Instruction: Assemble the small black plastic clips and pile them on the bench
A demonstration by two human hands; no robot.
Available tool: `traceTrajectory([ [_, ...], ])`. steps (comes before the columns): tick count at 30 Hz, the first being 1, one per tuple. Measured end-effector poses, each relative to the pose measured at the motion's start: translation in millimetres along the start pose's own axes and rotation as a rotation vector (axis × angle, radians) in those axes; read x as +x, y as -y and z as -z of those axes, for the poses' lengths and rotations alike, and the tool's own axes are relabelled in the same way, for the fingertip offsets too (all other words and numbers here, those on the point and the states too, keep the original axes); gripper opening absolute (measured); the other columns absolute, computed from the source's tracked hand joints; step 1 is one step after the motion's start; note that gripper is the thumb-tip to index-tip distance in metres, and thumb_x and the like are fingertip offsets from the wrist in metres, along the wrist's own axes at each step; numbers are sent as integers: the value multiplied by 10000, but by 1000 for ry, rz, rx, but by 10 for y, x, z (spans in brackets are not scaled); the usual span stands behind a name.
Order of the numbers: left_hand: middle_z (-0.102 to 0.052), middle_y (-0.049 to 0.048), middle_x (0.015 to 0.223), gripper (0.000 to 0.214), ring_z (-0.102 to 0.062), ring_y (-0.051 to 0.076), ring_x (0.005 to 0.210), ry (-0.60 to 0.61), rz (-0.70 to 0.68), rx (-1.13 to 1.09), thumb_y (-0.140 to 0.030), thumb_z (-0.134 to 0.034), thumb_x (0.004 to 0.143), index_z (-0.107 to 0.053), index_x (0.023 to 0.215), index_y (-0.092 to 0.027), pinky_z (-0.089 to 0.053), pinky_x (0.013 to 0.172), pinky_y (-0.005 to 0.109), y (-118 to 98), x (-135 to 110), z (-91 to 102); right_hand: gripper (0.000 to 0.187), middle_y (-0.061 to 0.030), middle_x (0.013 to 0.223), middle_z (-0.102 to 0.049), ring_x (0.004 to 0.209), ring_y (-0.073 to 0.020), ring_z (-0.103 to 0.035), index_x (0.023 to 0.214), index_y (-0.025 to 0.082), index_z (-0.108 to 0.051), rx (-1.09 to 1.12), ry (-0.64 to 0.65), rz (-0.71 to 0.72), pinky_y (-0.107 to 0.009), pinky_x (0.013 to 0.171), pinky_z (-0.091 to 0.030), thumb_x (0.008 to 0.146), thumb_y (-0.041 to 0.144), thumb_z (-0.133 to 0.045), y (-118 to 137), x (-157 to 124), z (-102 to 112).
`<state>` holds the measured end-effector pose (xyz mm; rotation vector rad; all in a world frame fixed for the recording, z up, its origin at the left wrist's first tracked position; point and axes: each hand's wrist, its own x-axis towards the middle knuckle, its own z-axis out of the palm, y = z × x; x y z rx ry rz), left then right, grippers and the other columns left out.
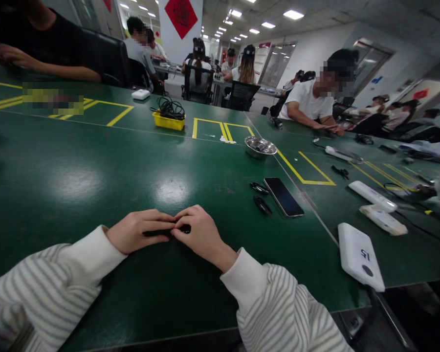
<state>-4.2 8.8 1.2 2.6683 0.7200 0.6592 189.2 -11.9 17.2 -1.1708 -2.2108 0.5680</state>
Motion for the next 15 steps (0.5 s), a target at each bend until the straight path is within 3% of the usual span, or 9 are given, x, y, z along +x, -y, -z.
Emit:
traceTrajectory([
  [5,-610,88,1001,248,-579,173,840,-13,-21,42,-247,-521,787,-595,1003,-150,-486,726,294,4,-4,-5,120,-24,804,-616,739,-130,-528,764,185,-627,-75,-107,-127,-261,653,-398,757,267,-540,-146,42,168],
  [15,-605,79,1006,251,-575,174,858,-11,11,22,-251,-523,780,-590,1006,-166,-484,749,299,2,0,-16,102,-13,738,-601,617,-117,-519,738,189,-638,-289,-92,-234,-259,582,-391,708,280,-602,-270,63,185],
])
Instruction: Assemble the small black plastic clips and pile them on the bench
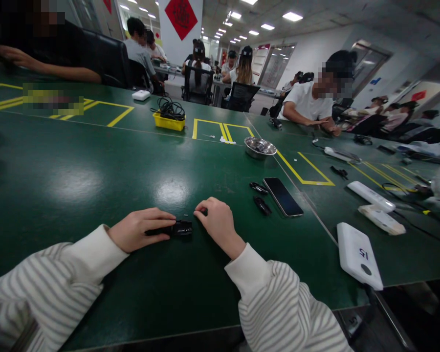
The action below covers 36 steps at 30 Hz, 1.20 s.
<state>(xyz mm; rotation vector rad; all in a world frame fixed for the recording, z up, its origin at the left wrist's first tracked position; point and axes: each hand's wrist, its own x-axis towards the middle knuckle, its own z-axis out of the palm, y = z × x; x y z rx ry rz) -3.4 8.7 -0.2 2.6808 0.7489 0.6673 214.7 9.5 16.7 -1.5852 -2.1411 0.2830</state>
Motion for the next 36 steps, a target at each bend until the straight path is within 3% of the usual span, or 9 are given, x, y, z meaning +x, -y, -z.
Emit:
traceTrajectory([
  [5,-603,75,1001,253,-573,176,857,-3,-1,-8,-246,-526,773,-587,1008,-175,-485,746,304,-8,10,12,243,-7,659,-585,587,-128,-523,853,177,-612,-45,-20,-127,-258,546,-392,702,367,-597,-126,48,49],
  [12,-595,80,1010,260,-565,172,869,9,-6,-2,-242,-521,779,-578,1020,-162,-477,759,297,5,8,3,138,-27,755,-601,642,-123,-533,808,201,-658,-78,-13,42,-254,597,-402,748,275,-559,-194,120,33],
  [18,-598,83,1000,256,-566,176,872,0,-1,-10,-242,-518,776,-582,1011,-162,-478,757,302,4,12,0,58,-12,569,-580,490,-107,-521,612,156,-606,-85,237,-33,-225,474,-403,659,123,-596,-59,85,126],
  [20,-598,87,1004,258,-564,179,876,-5,-2,-10,-246,-516,777,-580,1011,-159,-478,761,311,3,8,1,81,-3,529,-556,456,-102,-506,574,153,-577,-80,268,-45,-217,441,-393,611,88,-609,-25,33,142],
  [24,-598,88,1007,260,-563,178,875,-1,-8,1,-248,-517,780,-575,1014,-153,-478,763,307,-2,1,5,71,15,519,-536,458,-89,-490,575,155,-553,4,243,5,-215,464,-399,602,99,-587,51,-55,154],
  [29,-598,96,1009,266,-565,181,873,9,-26,25,-245,-520,781,-572,1016,-131,-477,757,300,-6,7,20,32,17,608,-548,527,-75,-487,683,157,-560,252,189,126,-198,510,-393,692,161,-529,196,-109,126],
  [36,-600,87,1002,253,-561,174,864,32,-32,51,-251,-512,790,-573,1004,-131,-471,756,294,-16,7,28,51,-23,865,-565,833,-134,-508,692,188,-618,302,125,237,-259,721,-407,701,191,-567,278,-139,-26],
])
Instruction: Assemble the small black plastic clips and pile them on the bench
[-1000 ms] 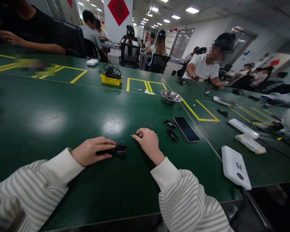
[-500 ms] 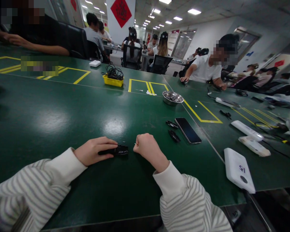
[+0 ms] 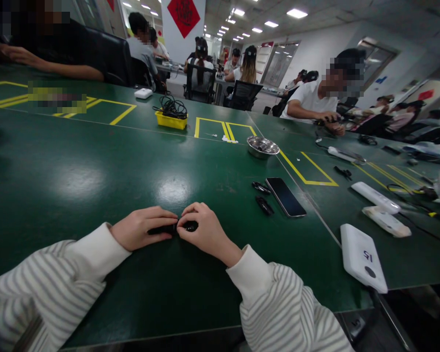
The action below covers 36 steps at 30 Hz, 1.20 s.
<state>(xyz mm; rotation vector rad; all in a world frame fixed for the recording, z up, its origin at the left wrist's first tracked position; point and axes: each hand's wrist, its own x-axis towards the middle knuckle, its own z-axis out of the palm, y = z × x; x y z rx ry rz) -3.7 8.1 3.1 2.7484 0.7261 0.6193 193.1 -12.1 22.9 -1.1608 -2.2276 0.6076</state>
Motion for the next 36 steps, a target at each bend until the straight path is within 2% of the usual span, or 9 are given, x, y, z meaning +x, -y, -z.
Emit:
traceTrajectory([
  [3,-599,83,999,251,-561,173,864,-4,-3,-1,-248,-516,787,-573,1003,-135,-470,754,288,-3,0,-4,48,-22,883,-568,853,-137,-503,689,189,-620,-2,4,21,-282,776,-395,701,182,-574,-23,4,-22],
  [8,-599,72,991,248,-560,166,862,-35,-13,5,-243,-524,780,-573,1004,-148,-473,750,282,8,3,-23,44,-19,871,-580,832,-136,-505,681,181,-610,-21,14,21,-289,782,-391,703,183,-573,-32,8,-42],
  [24,-610,75,977,233,-574,164,828,-86,-48,29,-241,-527,779,-585,983,-144,-484,720,280,7,1,-28,50,-11,833,-621,795,-130,-529,642,176,-614,21,21,-64,-278,735,-399,685,186,-591,-6,13,-62],
  [36,-617,88,960,240,-581,168,799,-92,-121,134,-272,-494,800,-590,970,-132,-492,680,277,11,-8,-20,52,-7,826,-627,790,-131,-540,629,177,-599,20,6,-45,-280,751,-393,678,193,-597,-14,10,-53],
])
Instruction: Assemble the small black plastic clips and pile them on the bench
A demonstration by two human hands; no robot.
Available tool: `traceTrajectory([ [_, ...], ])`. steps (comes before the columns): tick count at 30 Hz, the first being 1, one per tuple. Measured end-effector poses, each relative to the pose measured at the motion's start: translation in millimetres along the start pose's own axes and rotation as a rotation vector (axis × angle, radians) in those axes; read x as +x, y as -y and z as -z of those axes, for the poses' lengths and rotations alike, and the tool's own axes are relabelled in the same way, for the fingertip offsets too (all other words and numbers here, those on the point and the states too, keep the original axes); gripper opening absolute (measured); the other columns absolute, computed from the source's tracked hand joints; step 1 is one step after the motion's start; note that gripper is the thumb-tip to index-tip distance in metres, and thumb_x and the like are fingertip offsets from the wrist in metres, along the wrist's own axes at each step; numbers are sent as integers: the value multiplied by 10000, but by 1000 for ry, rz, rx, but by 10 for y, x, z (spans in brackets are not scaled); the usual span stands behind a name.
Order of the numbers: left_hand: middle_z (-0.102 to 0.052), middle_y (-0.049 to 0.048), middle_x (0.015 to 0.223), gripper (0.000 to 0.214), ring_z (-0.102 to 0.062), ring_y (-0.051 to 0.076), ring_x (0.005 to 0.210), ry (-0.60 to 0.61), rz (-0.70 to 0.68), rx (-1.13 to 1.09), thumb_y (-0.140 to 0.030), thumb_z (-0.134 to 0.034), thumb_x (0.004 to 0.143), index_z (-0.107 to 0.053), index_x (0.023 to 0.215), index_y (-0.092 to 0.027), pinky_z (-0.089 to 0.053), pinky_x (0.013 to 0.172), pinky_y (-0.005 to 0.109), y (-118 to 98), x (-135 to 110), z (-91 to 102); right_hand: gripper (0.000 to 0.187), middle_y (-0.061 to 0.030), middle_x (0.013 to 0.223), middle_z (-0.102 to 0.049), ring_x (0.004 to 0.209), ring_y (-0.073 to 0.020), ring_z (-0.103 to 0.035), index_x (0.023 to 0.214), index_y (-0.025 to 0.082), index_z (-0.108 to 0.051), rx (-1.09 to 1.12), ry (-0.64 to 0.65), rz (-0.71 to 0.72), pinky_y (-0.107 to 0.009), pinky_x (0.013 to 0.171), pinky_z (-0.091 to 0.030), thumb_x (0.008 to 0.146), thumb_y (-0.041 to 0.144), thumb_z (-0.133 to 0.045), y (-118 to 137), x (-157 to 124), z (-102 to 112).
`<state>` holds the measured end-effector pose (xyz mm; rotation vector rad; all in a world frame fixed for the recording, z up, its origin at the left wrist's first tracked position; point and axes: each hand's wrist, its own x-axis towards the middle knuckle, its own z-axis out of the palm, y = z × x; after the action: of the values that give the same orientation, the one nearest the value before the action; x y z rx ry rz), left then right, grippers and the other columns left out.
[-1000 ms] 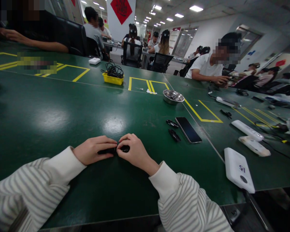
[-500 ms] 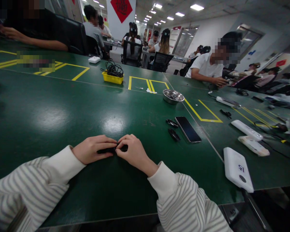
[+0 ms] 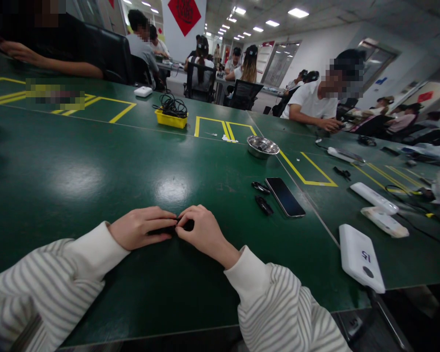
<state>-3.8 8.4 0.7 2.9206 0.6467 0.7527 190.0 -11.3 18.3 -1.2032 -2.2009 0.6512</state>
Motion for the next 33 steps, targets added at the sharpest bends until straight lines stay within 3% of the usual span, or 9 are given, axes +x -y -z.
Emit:
traceTrajectory([
  [7,-625,93,946,248,-587,172,773,8,-30,40,-285,-500,798,-592,962,-124,-499,655,273,-17,1,7,110,-2,671,-599,584,-100,-491,694,175,-623,-67,-199,-132,-234,567,-371,732,245,-546,-185,81,112],
  [14,-618,97,960,261,-582,179,801,34,-36,19,-286,-490,802,-580,984,-122,-501,672,287,-11,3,-8,103,-13,737,-621,649,-108,-516,735,211,-679,-106,-115,-106,-230,581,-378,681,283,-628,-284,154,49],
  [19,-619,95,954,256,-583,173,801,41,-28,10,-280,-493,798,-578,984,-125,-499,673,281,-20,13,4,81,0,636,-608,620,-101,-518,676,196,-677,-149,-53,-50,-221,562,-374,684,251,-618,-274,206,60],
  [24,-619,102,955,248,-584,177,797,45,-31,14,-260,-500,793,-583,980,-119,-501,674,284,-35,13,30,109,6,584,-601,520,-81,-525,673,146,-637,-3,11,-144,-197,503,-399,698,228,-570,-292,189,188],
  [28,-617,104,959,251,-582,179,801,51,-24,18,-259,-499,794,-580,986,-119,-500,678,287,-22,4,27,134,-14,660,-627,584,-98,-572,753,137,-603,137,-34,-166,-208,539,-444,747,240,-518,-239,96,255],
  [33,-615,101,968,258,-578,183,817,64,-10,37,-271,-497,797,-574,991,-121,-497,693,296,0,-1,18,106,-35,885,-630,800,-124,-567,722,163,-607,100,-22,-50,-230,628,-452,753,230,-530,-88,-2,179],
])
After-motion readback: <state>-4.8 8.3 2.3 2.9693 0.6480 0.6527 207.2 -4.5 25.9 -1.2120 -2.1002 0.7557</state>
